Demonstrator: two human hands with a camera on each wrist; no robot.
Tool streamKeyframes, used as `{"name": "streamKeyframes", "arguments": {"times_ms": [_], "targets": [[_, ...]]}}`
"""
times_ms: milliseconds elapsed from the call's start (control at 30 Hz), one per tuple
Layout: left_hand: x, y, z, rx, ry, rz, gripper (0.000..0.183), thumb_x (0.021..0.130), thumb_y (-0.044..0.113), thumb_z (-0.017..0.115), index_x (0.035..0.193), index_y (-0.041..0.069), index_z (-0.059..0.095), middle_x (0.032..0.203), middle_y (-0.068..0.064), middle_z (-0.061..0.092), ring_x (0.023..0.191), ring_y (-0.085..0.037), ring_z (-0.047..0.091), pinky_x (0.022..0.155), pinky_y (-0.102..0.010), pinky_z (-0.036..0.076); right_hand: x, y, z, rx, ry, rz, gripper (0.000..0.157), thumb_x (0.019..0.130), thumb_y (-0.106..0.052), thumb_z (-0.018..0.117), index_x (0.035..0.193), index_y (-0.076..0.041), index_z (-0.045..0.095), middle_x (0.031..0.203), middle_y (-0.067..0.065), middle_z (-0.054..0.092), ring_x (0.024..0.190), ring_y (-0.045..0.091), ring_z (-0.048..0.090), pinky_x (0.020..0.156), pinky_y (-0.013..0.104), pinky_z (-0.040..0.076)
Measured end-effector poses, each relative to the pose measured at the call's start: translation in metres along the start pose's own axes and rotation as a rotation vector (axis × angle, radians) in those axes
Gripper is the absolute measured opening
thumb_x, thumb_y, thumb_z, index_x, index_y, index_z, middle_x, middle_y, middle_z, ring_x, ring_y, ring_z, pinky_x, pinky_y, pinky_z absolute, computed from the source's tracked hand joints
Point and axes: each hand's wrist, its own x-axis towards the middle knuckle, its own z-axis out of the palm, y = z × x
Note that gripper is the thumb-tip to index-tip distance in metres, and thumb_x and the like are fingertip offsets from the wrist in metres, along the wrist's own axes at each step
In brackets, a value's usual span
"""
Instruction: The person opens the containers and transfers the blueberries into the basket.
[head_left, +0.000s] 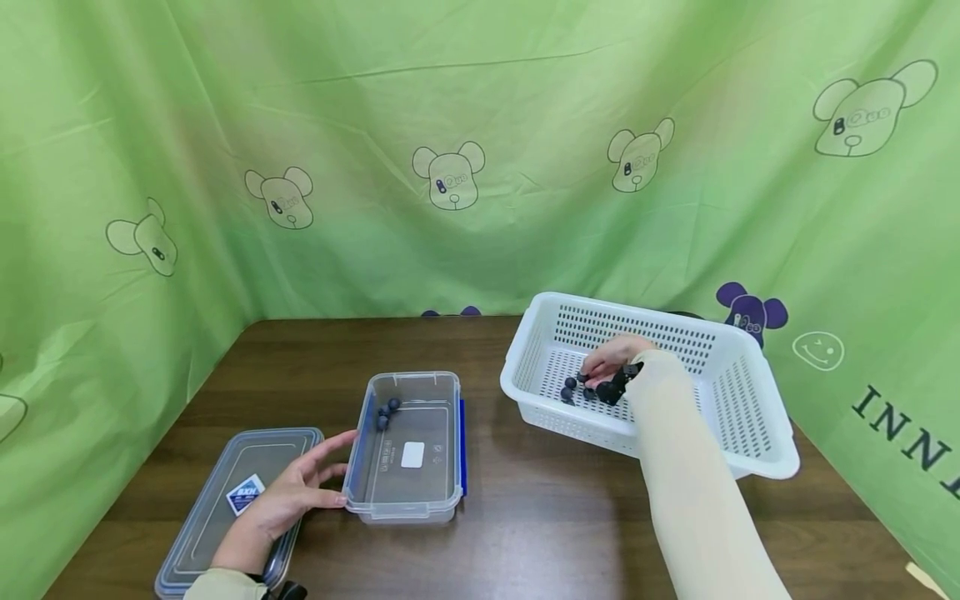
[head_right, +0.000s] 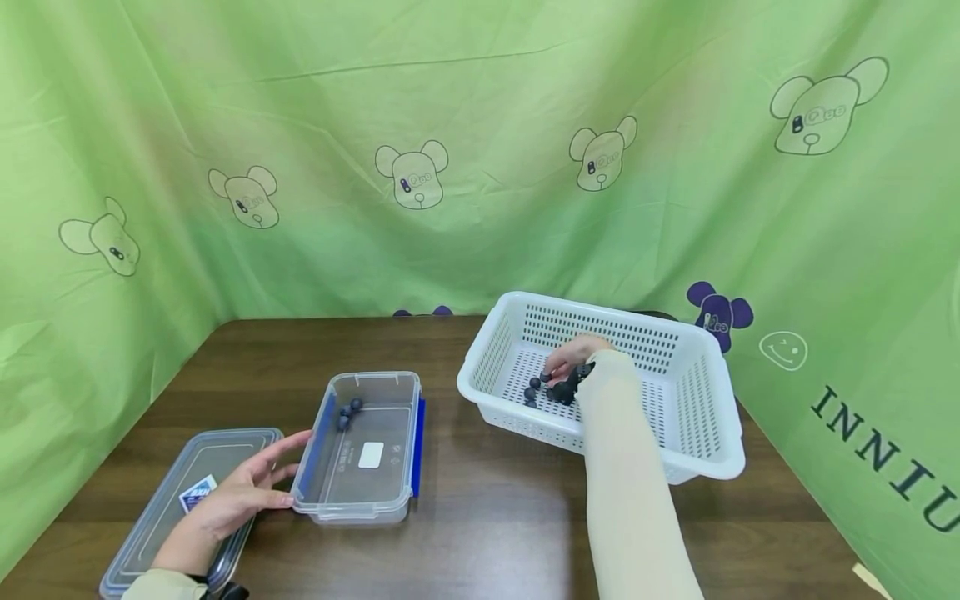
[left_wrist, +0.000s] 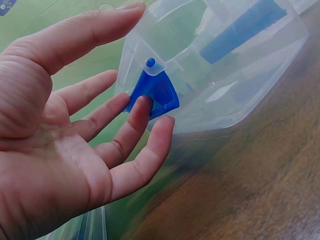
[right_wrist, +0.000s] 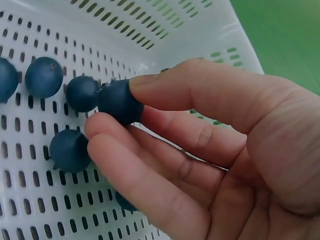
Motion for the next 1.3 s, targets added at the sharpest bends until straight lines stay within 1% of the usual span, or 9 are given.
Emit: {"name": "streamKeyframes", "arguments": {"times_ms": [100, 200, 367, 567, 767, 900, 1000, 1167, 1300], "targets": [[0.0, 0.0, 0.0, -0.003, -0.003, -0.002, 0.071, 0.085, -0.003, 0.071, 0.148, 0.02, 0.048, 0.142, 0.017, 0.045, 0.116, -0.018, 0.055, 0.088, -0.028, 0.051, 0.001, -0.001, 0.0, -0.105, -0.032, 0.007, 0.007, 0.089, 0.001, 0.057, 0.093, 0.002, 0.063, 0.08, 0.006, 0.071, 0.071, 0.009, 0.068, 0.072, 0.019, 0.054], [0.0, -0.001, 0.0, -0.002, -0.002, -0.001, 0.071, 0.085, -0.003, 0.071, 0.148, 0.02, 0.048, 0.142, 0.017, 0.045, 0.116, -0.018, 0.055, 0.089, -0.028, 0.05, 0.001, -0.001, 0.002, -0.133, -0.02, -0.008, 0.011, 0.087, 0.002, 0.059, 0.098, 0.005, 0.063, 0.081, 0.007, 0.071, 0.072, 0.01, 0.068, 0.072, 0.02, 0.054], [0.0, -0.002, 0.0, -0.01, -0.002, 0.008, 0.072, 0.084, -0.003, 0.072, 0.148, 0.019, 0.048, 0.143, 0.015, 0.045, 0.115, -0.019, 0.056, 0.088, -0.028, 0.051, 0.001, 0.002, 0.005, -0.065, 0.051, -0.021, 0.015, 0.084, 0.006, 0.063, 0.098, 0.008, 0.064, 0.083, 0.011, 0.072, 0.07, 0.014, 0.069, 0.07, 0.022, 0.056], [0.001, -0.003, -0.001, -0.012, -0.004, 0.012, 0.072, 0.085, -0.003, 0.072, 0.149, 0.017, 0.046, 0.143, 0.013, 0.045, 0.116, -0.019, 0.056, 0.088, -0.029, 0.051, 0.001, 0.0, 0.005, -0.002, 0.033, -0.039, 0.017, 0.086, 0.006, 0.062, 0.102, 0.008, 0.061, 0.083, 0.012, 0.071, 0.069, 0.014, 0.069, 0.071, 0.023, 0.056], [0.0, -0.003, -0.001, -0.015, -0.009, 0.017, 0.071, 0.085, -0.003, 0.072, 0.148, 0.019, 0.048, 0.143, 0.015, 0.046, 0.116, -0.019, 0.056, 0.087, -0.028, 0.052, -0.005, -0.02, 0.017, 0.023, 0.002, -0.165, 0.011, 0.091, 0.004, 0.061, 0.101, 0.006, 0.061, 0.087, 0.013, 0.07, 0.074, 0.018, 0.07, 0.076, 0.028, 0.057], [-0.001, -0.003, -0.001, -0.017, -0.008, 0.021, 0.072, 0.084, -0.003, 0.072, 0.148, 0.02, 0.048, 0.142, 0.017, 0.046, 0.116, -0.019, 0.056, 0.087, -0.028, 0.052, -0.01, -0.039, 0.032, 0.042, -0.035, -0.239, 0.007, 0.094, 0.004, 0.059, 0.1, 0.004, 0.061, 0.088, 0.014, 0.069, 0.078, 0.019, 0.069, 0.079, 0.031, 0.057], [-0.001, -0.003, 0.0, -0.015, -0.006, 0.021, 0.072, 0.084, -0.003, 0.072, 0.148, 0.02, 0.048, 0.142, 0.017, 0.045, 0.116, -0.018, 0.056, 0.087, -0.028, 0.052, -0.012, -0.053, 0.048, 0.04, -0.051, -0.294, 0.008, 0.095, 0.003, 0.058, 0.103, 0.005, 0.059, 0.086, 0.013, 0.069, 0.078, 0.019, 0.069, 0.082, 0.033, 0.057], [-0.001, -0.002, 0.0, -0.011, 0.006, 0.018, 0.073, 0.084, -0.003, 0.072, 0.149, 0.02, 0.048, 0.142, 0.018, 0.046, 0.116, -0.017, 0.056, 0.086, -0.028, 0.053, -0.014, -0.073, 0.084, -0.005, -0.099, -0.371, 0.03, 0.096, 0.002, 0.057, 0.121, 0.018, 0.052, 0.087, 0.013, 0.069, 0.078, 0.02, 0.069, 0.082, 0.035, 0.057], [-0.001, -0.002, 0.001, -0.008, 0.009, 0.011, 0.073, 0.084, -0.003, 0.072, 0.149, 0.019, 0.048, 0.142, 0.018, 0.046, 0.116, -0.017, 0.056, 0.086, -0.028, 0.053, -0.011, -0.083, 0.113, -0.031, -0.129, -0.39, 0.036, 0.093, 0.004, 0.06, 0.126, 0.019, 0.053, 0.091, 0.018, 0.07, 0.078, 0.023, 0.07, 0.078, 0.036, 0.058]]}}
